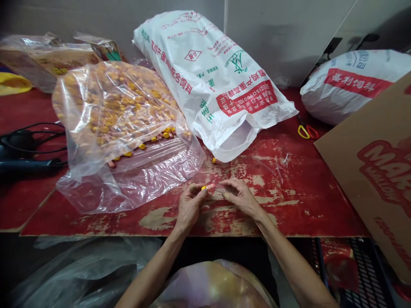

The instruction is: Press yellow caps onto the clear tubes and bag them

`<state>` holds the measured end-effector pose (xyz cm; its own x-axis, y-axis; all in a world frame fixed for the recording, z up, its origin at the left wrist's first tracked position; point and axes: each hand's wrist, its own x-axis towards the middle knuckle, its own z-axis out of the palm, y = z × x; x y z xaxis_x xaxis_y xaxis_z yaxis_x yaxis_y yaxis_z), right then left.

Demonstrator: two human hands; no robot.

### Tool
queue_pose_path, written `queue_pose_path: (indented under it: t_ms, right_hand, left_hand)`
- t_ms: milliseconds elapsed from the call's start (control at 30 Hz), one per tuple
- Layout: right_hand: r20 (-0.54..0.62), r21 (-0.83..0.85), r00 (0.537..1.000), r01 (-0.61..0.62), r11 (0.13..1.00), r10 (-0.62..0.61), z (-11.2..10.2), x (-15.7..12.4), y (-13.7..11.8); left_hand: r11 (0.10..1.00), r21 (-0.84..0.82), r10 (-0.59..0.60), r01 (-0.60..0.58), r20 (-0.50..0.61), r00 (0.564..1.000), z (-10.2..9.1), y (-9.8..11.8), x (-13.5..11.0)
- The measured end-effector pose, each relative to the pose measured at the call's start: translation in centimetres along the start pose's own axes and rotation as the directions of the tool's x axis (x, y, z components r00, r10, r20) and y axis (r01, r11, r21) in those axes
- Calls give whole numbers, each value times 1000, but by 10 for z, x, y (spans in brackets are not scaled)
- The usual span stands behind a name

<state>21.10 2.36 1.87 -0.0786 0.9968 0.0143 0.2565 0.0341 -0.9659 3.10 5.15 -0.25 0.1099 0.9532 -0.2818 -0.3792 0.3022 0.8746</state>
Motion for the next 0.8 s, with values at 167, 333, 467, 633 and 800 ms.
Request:
queue_pose_path:
  t_ms: [167, 333, 467, 633, 800]
  right_hand:
    - [11, -172, 999, -36, 984, 39, 5, 0, -5]
    - [-278, 147, 947, -124, 981, 161, 2, -1, -1]
    - [-204, 63, 970, -118, 991, 128, 10, -3, -3]
    - [-11, -120, 998, -65, 991, 64, 21, -3, -7]
    - [-14, -409, 998, 57, 911, -69, 32, -8, -1]
  left_hand:
    - [999, -51, -16, 17, 12, 1000, 1, 3, -3]
    - [990, -120, -71, 68, -23, 997, 5, 0, -6]
    - [992, -98, -76, 74, -20, 997, 10, -4, -9]
    - [997, 81, -5, 4, 2, 1000, 8, -9, -15]
    - [985, 168, 40, -40, 6, 999, 10, -21, -25]
